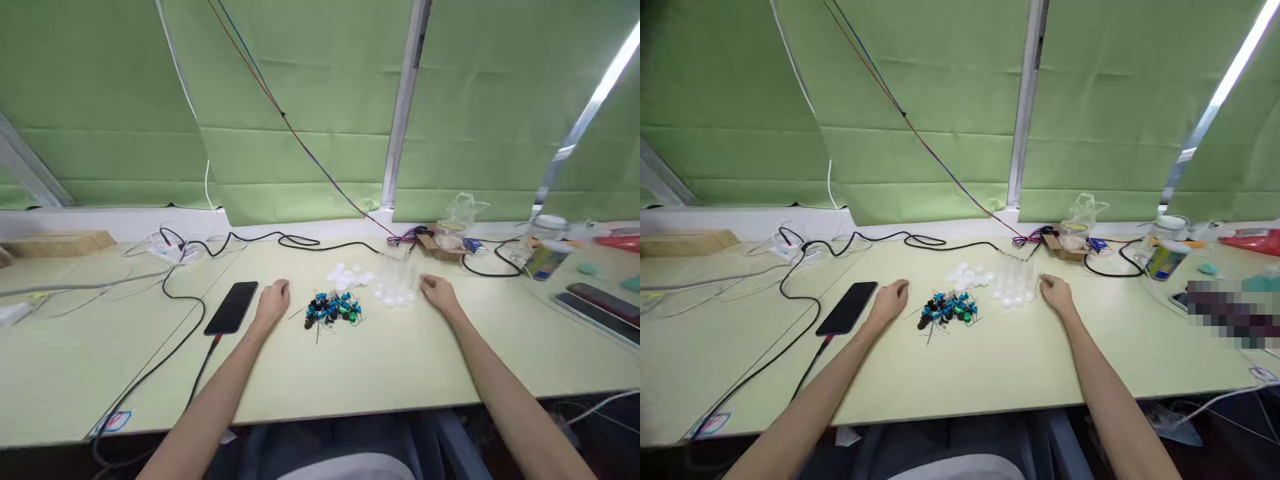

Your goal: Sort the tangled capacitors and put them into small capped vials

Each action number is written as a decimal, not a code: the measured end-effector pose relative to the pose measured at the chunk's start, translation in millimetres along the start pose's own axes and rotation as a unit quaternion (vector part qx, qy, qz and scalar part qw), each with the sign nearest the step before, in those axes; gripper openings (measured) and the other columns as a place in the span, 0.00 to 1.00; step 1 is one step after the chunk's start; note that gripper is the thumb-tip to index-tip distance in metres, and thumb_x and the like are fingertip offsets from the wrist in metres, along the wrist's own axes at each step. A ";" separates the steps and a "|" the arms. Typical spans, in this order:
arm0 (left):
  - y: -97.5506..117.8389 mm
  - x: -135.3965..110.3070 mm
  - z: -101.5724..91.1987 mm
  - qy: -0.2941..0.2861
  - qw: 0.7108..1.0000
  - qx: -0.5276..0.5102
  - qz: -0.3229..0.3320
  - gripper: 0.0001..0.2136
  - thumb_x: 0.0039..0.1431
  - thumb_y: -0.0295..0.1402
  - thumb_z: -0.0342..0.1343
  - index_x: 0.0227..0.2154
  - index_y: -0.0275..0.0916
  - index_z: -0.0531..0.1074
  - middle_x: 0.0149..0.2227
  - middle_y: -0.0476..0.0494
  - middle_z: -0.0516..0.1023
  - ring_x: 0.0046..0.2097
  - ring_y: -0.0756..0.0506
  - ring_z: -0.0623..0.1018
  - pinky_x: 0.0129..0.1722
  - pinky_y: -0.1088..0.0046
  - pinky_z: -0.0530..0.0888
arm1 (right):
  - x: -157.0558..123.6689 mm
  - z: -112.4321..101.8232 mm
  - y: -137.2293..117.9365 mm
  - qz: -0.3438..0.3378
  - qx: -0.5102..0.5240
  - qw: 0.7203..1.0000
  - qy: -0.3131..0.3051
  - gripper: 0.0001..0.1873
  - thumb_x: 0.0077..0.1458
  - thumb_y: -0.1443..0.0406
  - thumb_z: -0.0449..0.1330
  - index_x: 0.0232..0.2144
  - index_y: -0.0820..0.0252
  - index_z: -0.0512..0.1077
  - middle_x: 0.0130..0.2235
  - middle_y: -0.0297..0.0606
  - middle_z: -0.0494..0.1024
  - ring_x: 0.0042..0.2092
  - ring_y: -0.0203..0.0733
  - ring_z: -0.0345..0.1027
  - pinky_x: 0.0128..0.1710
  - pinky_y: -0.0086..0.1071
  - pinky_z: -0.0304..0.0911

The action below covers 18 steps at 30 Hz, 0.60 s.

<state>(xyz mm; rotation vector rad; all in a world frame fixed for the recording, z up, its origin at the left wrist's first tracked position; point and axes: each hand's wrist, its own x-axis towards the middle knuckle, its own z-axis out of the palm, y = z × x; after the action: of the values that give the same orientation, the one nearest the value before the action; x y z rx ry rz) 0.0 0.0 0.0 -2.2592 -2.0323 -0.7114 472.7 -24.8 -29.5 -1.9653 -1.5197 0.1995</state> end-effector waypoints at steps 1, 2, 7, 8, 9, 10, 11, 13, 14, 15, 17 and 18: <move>-0.5 -0.4 -0.2 0.000 1.000 0.000 -0.001 0.17 0.63 0.29 0.45 0.49 0.35 0.75 0.47 0.36 0.81 0.48 0.37 0.80 0.52 0.66 0.71 | -0.2 0.1 0.4 -0.001 0.000 1.000 -0.001 0.19 0.56 0.67 0.55 0.48 0.60 0.78 0.50 0.43 0.80 0.54 0.52 0.73 0.54 0.38 0.65; -0.9 -0.7 -0.4 0.001 1.000 0.000 -0.001 0.17 0.63 0.29 0.45 0.49 0.36 0.75 0.47 0.36 0.81 0.48 0.37 0.80 0.51 0.66 0.71 | -0.3 0.2 0.8 -0.001 0.000 1.000 -0.001 0.19 0.56 0.67 0.55 0.48 0.59 0.78 0.50 0.42 0.80 0.53 0.52 0.73 0.54 0.39 0.65; -1.4 -0.8 -1.0 -0.001 1.000 0.001 -0.007 0.16 0.63 0.29 0.46 0.49 0.38 0.75 0.45 0.37 0.82 0.46 0.39 0.80 0.49 0.67 0.72 | 1.2 2.5 2.8 0.010 0.003 1.000 0.003 0.21 0.55 0.67 0.56 0.49 0.60 0.78 0.50 0.43 0.80 0.54 0.53 0.73 0.55 0.40 0.66; -1.2 -0.7 -1.3 -0.002 1.000 0.001 -0.007 0.16 0.63 0.29 0.46 0.49 0.38 0.75 0.45 0.37 0.82 0.46 0.39 0.80 0.49 0.67 0.72 | 1.7 3.1 3.2 0.013 0.004 1.000 0.004 0.21 0.55 0.66 0.56 0.50 0.60 0.77 0.50 0.43 0.79 0.54 0.52 0.73 0.55 0.40 0.66; -1.0 -0.5 -1.5 -0.003 1.000 0.001 -0.006 0.16 0.63 0.29 0.45 0.48 0.38 0.75 0.45 0.38 0.82 0.46 0.39 0.80 0.49 0.67 0.72 | 2.2 3.6 3.6 0.015 0.006 1.000 0.006 0.21 0.55 0.66 0.56 0.50 0.61 0.77 0.51 0.44 0.79 0.54 0.52 0.73 0.56 0.40 0.65; -0.7 -0.5 -1.8 -0.005 1.000 0.000 -0.005 0.16 0.63 0.28 0.45 0.48 0.38 0.75 0.45 0.38 0.82 0.46 0.39 0.80 0.48 0.67 0.72 | 2.5 4.0 4.0 0.017 0.008 1.000 0.007 0.22 0.55 0.66 0.56 0.50 0.61 0.77 0.51 0.44 0.79 0.54 0.52 0.72 0.56 0.40 0.65; -0.4 -0.4 -2.0 -0.006 1.000 0.000 -0.004 0.16 0.63 0.28 0.45 0.48 0.39 0.75 0.45 0.38 0.81 0.46 0.39 0.80 0.48 0.67 0.72 | 2.7 4.2 4.3 0.018 0.010 1.000 0.008 0.22 0.55 0.66 0.56 0.50 0.61 0.77 0.51 0.44 0.79 0.55 0.52 0.72 0.56 0.40 0.65; 0.0 -0.5 -2.4 -0.008 1.000 -0.002 -0.002 0.16 0.63 0.29 0.45 0.48 0.38 0.75 0.45 0.38 0.81 0.46 0.38 0.80 0.48 0.67 0.71 | 2.9 4.3 4.7 0.020 0.013 1.000 0.009 0.22 0.54 0.66 0.56 0.50 0.62 0.77 0.51 0.44 0.79 0.55 0.52 0.72 0.57 0.41 0.64; 0.1 -0.6 -2.5 -0.008 1.000 -0.002 -0.002 0.16 0.63 0.28 0.45 0.48 0.38 0.75 0.45 0.37 0.81 0.46 0.38 0.80 0.48 0.66 0.71 | 2.9 4.1 4.8 0.020 0.015 1.000 0.009 0.22 0.54 0.66 0.56 0.50 0.62 0.77 0.51 0.44 0.79 0.55 0.52 0.72 0.57 0.41 0.64; 0.2 -0.6 -2.6 -0.009 1.000 -0.002 -0.003 0.17 0.63 0.28 0.45 0.48 0.38 0.75 0.46 0.37 0.81 0.46 0.38 0.80 0.48 0.66 0.71 | 2.9 3.9 5.0 0.020 0.016 1.000 0.010 0.22 0.54 0.66 0.56 0.50 0.62 0.77 0.50 0.44 0.79 0.54 0.52 0.72 0.57 0.42 0.64; 0.4 -0.7 -2.5 -0.009 1.000 -0.003 -0.004 0.17 0.63 0.28 0.45 0.48 0.38 0.75 0.46 0.37 0.81 0.46 0.38 0.80 0.47 0.66 0.71 | 2.9 3.6 5.3 0.021 0.019 1.000 0.012 0.22 0.53 0.65 0.56 0.49 0.61 0.78 0.50 0.44 0.79 0.54 0.53 0.73 0.57 0.42 0.65; 0.4 -0.7 -2.5 -0.009 1.000 -0.003 -0.005 0.16 0.63 0.29 0.45 0.48 0.38 0.75 0.45 0.37 0.81 0.46 0.38 0.80 0.47 0.66 0.71 | 2.9 3.6 5.5 0.021 0.020 0.999 0.014 0.21 0.53 0.65 0.57 0.49 0.61 0.78 0.50 0.44 0.79 0.54 0.53 0.73 0.57 0.42 0.64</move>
<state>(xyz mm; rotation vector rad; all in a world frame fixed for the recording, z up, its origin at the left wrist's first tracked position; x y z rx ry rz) -0.5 -1.4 2.1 -2.2680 -2.0539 -0.7020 476.4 -21.4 -34.6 -1.9624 -1.4469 0.2178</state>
